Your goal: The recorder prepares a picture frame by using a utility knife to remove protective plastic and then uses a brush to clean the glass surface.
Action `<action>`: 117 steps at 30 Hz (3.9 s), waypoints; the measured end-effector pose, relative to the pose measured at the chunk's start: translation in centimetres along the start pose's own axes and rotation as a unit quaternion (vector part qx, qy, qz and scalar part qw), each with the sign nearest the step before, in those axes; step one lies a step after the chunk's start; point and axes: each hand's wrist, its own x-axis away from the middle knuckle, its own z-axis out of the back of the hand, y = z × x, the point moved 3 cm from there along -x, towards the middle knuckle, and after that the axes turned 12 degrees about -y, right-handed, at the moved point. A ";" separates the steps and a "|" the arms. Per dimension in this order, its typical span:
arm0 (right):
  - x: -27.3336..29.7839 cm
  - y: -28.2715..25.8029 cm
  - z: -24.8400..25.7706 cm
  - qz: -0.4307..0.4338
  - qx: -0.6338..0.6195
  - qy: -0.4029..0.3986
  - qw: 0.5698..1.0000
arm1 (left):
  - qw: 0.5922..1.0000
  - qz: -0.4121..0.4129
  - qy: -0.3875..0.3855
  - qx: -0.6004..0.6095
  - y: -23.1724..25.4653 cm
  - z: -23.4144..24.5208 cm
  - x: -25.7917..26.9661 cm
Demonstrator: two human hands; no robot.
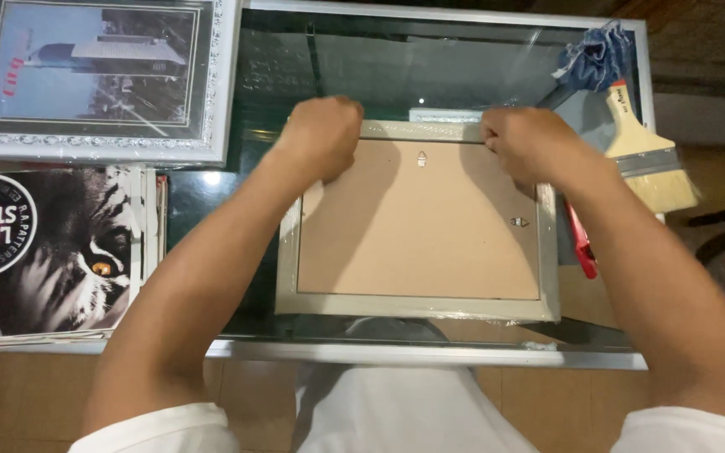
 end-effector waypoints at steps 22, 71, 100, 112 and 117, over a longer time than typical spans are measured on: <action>12.7 -4.0 -5.0 -0.190 -0.295 0.145 0.925 | 0.901 0.153 0.070 0.399 0.8 -1.0 15.0; 7.4 6.3 3.7 0.141 -0.235 0.557 0.784 | 0.771 -0.117 0.524 0.344 -2.8 10.6 9.8; -8.6 7.8 -2.7 -0.133 -0.205 0.297 0.923 | 0.894 0.242 0.231 0.298 -6.6 -2.7 -4.1; 10.0 -4.1 -0.6 -0.079 -0.215 -0.050 0.972 | 0.937 0.079 0.057 0.336 1.1 4.3 12.9; 11.5 -8.2 -4.5 -0.067 -0.094 -0.179 0.977 | 0.952 0.093 -0.247 0.156 4.2 -1.2 14.2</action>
